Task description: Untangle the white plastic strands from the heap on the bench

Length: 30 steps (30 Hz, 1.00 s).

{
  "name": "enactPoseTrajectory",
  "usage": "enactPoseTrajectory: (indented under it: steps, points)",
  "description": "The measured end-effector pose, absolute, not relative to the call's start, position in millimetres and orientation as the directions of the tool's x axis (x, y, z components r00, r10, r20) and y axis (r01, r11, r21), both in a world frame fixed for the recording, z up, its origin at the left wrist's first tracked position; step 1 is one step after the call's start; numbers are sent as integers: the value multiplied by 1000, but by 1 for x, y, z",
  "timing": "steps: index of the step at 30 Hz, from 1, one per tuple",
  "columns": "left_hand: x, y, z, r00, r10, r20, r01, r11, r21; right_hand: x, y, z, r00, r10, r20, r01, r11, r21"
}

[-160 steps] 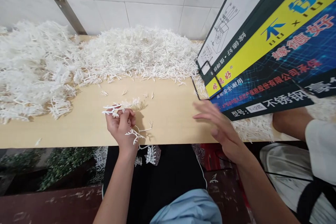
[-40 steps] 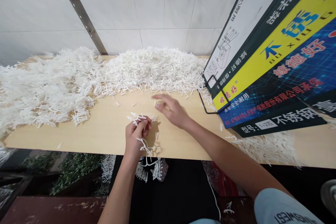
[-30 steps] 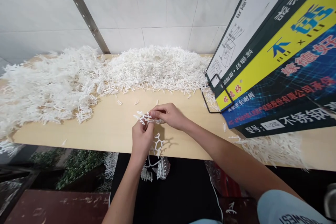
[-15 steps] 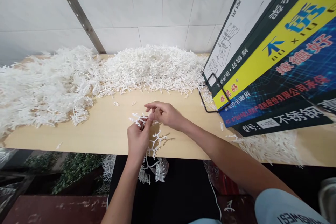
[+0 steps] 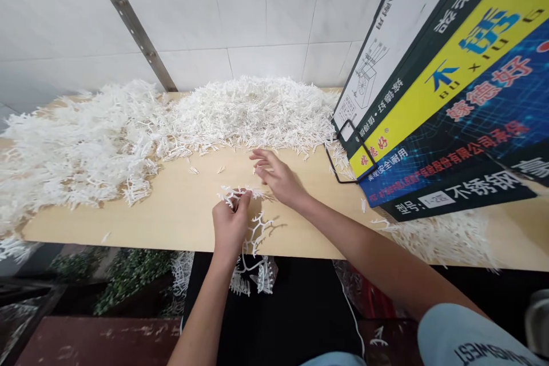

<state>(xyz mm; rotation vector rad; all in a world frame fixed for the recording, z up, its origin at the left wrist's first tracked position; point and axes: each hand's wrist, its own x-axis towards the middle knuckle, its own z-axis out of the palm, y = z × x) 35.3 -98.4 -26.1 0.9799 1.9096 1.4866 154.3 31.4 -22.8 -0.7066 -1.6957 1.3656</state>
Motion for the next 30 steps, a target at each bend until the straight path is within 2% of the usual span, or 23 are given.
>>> enactPoseTrajectory:
  steps: [2,5,7,10,12,13,15,18,20,21,25,28,30]
  points:
    - [37,-98,-24,-628,778,19,204,142,969,157,22,-17,-605,733,309,-19,375,-927]
    - [38,-98,-23,-649,761,4,181,150,972,158,14,-14,-716,639,281,64,460,-885]
    - [38,-98,-24,-610,792,11,204,143,969,156,16,-17,-667,706,239,99,401,-911]
    - [36,-98,-27,-549,835,34,250,125,960,154,31,-26,-368,920,138,-21,140,-990]
    - [35,-99,-29,-556,830,32,229,116,967,154,41,-28,-239,969,65,-134,33,-990]
    - [34,-99,-30,-568,822,31,213,111,971,155,43,-28,-244,967,69,-145,34,-989]
    - [35,-98,-31,-588,809,28,205,115,972,156,42,-23,-362,917,170,-85,149,-985]
    - [36,-97,-31,-606,795,29,226,137,965,159,31,-15,-598,726,339,-7,418,-908]
    - [36,-96,-29,-593,804,26,253,156,955,159,24,-13,-708,620,338,11,488,-873]
    - [36,-96,-28,-580,814,31,273,159,949,159,22,-14,-720,619,314,30,480,-877]
    - [38,-94,-24,-496,866,64,343,128,931,156,26,-26,-554,810,195,61,272,-960]
    - [38,-96,-24,-523,852,35,319,157,935,155,38,-31,-352,929,111,-79,89,-993]
    - [37,-98,-25,-565,825,16,262,161,952,155,44,-30,-248,967,52,-160,12,-987]
